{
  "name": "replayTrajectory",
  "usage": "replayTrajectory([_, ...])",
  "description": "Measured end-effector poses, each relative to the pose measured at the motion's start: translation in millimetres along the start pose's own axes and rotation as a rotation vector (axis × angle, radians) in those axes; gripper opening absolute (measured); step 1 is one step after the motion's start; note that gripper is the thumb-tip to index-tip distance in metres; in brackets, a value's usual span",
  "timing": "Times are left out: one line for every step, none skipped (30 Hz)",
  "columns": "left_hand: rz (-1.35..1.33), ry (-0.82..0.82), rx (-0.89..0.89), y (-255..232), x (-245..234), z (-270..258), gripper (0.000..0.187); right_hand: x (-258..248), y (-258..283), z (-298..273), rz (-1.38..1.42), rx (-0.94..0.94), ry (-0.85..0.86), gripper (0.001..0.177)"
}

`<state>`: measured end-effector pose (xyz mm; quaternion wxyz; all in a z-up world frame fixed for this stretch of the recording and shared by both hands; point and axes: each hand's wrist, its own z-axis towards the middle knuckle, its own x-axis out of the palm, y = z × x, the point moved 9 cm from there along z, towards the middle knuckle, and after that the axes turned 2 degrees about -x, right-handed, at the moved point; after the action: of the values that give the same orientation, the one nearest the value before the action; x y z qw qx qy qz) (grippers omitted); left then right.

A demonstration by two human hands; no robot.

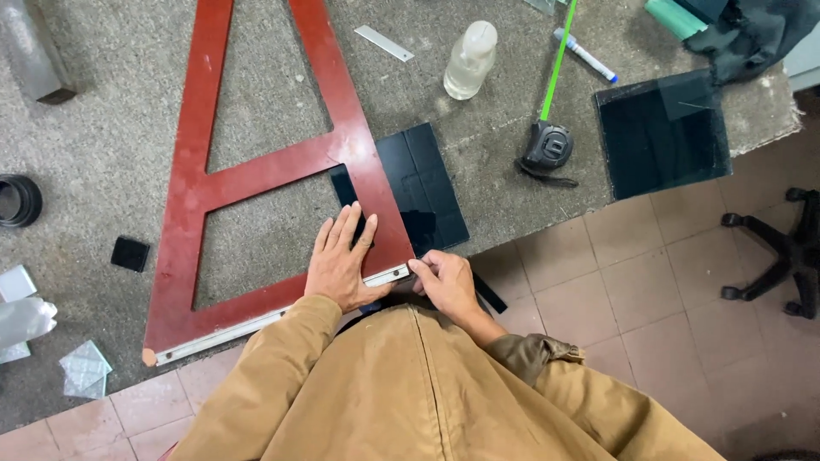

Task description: Measuring and marking glass sheets on a workbench using a tape measure, marker, and a large metal square.

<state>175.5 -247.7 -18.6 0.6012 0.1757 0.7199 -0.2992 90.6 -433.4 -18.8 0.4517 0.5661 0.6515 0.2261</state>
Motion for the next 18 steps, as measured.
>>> replayTrajectory([-0.005, -0.001, -0.002, 0.5, 0.5, -2.1, 0.138, 1.2, 0.9, -2.0, 0.007, -0.011, 0.008, 0.026])
replayTrajectory([-0.006, 0.004, -0.001, 0.3, 2.6, -2.1, 0.138, 0.1, -0.1, -2.5, 0.009, -0.007, 0.008, 0.026])
replayTrajectory([-0.002, 0.011, -0.002, 1.2, 4.1, -2.1, 0.139, 0.5, 0.8, -3.0, 0.018, -0.020, 0.016, 0.026])
replayTrajectory([0.001, 0.018, -0.004, 1.8, 5.3, -1.6, 0.141, 0.3, 2.0, -3.4, 0.027, -0.033, 0.024, 0.025])
replayTrajectory([0.009, 0.019, 0.000, 1.1, 5.3, -2.2, 0.141, 0.0, 1.0, -2.8, 0.035, -0.036, 0.022, 0.025])
replayTrajectory([0.004, 0.021, -0.004, 1.0, 5.2, -2.4, 0.141, -0.1, 0.3, -2.1, 0.033, -0.040, 0.028, 0.026])
replayTrajectory([-0.001, 0.024, -0.006, 0.2, 5.3, -2.4, 0.142, -0.6, -0.9, -1.8, 0.032, -0.043, 0.032, 0.026])
replayTrajectory([0.007, 0.026, 0.000, 1.7, 4.9, -1.1, 0.142, -0.2, -1.0, 0.5, 0.041, -0.044, 0.028, 0.026])
replayTrajectory([0.004, 0.027, -0.005, 1.5, 5.9, -1.4, 0.142, 0.2, -2.2, 0.7, 0.044, -0.049, 0.041, 0.027])
replayTrajectory([0.002, 0.029, -0.011, 1.7, 6.9, -1.6, 0.142, 1.0, -3.2, 1.1, 0.047, -0.055, 0.055, 0.027])
replayTrajectory([0.005, 0.029, -0.012, 1.7, 7.3, -0.9, 0.142, 0.2, -3.6, 1.8, 0.050, -0.057, 0.056, 0.027])
replayTrajectory([-0.003, 0.035, -0.012, 2.3, 8.0, -0.2, 0.142, -0.1, -3.6, 2.6, 0.044, -0.059, 0.057, 0.026])
replayTrajectory([-0.012, 0.042, -0.016, 3.0, 8.7, -1.2, 0.143, 0.5, -3.8, 2.8, 0.038, -0.060, 0.061, 0.025])
replayTrajectory([-0.009, 0.044, -0.020, 2.5, 8.0, -1.3, 0.143, 0.0, -3.9, 3.2, 0.040, -0.061, 0.066, 0.025])
replayTrajectory([-0.001, 0.050, -0.019, 2.4, 7.5, -1.0, 0.143, 0.2, -4.1, 3.9, 0.021, -0.059, 0.073, 0.026])
replayTrajectory([0.008, 0.056, -0.019, 2.3, 6.9, -0.6, 0.143, 0.4, -4.2, 4.7, 0.002, -0.057, 0.080, 0.026])
replayTrajectory([0.007, 0.057, -0.019, 2.7, 7.5, -1.0, 0.143, 0.2, -5.1, 5.3, 0.002, -0.056, 0.081, 0.026])
replayTrajectory([-0.002, 0.059, -0.021, 3.3, 8.3, -1.5, 0.142, 0.7, -6.0, 6.0, -0.018, -0.057, 0.087, 0.027])
